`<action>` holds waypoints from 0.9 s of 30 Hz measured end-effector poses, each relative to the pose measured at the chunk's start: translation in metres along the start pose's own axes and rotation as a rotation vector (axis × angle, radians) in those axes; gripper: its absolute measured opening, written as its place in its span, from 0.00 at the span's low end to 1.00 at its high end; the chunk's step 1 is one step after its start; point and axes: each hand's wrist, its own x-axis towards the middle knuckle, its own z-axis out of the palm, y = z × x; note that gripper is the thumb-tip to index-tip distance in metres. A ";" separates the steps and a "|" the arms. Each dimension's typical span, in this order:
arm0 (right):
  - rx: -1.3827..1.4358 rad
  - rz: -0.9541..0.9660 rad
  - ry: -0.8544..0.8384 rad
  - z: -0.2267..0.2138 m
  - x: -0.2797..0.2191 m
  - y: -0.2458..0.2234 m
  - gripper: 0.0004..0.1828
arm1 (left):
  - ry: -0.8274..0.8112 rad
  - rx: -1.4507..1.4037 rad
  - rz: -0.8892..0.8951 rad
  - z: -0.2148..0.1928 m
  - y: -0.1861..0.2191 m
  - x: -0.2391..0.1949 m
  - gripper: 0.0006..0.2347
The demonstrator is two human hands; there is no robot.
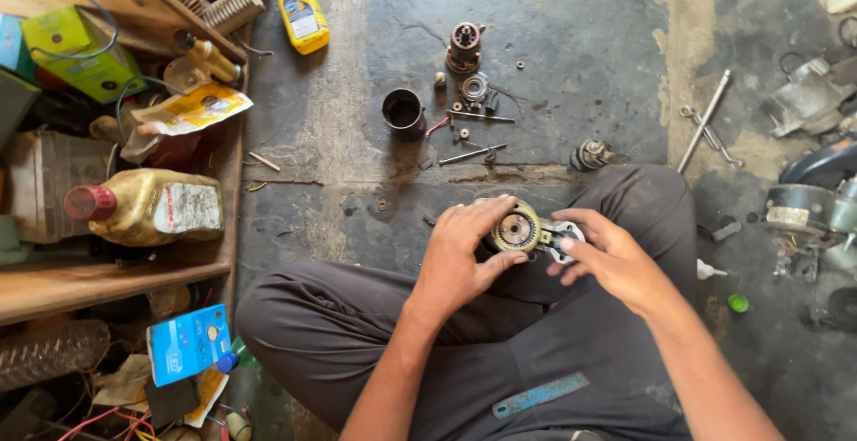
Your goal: The person sits on the floor and assembles a small electric motor. They apply grease to internal components, insert a rotor, and fit a gear into the housing. The person handles various small parts and tools scattered on the floor.
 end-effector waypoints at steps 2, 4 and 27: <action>0.004 -0.004 0.040 0.003 0.002 0.001 0.22 | -0.018 -0.070 -0.022 -0.003 0.002 0.003 0.31; 0.004 -0.002 0.056 0.006 0.002 -0.002 0.22 | -0.104 -0.028 -0.037 -0.008 0.003 0.007 0.35; 0.058 0.006 0.059 0.011 0.005 0.000 0.19 | -0.078 0.021 -0.005 -0.005 0.000 0.015 0.33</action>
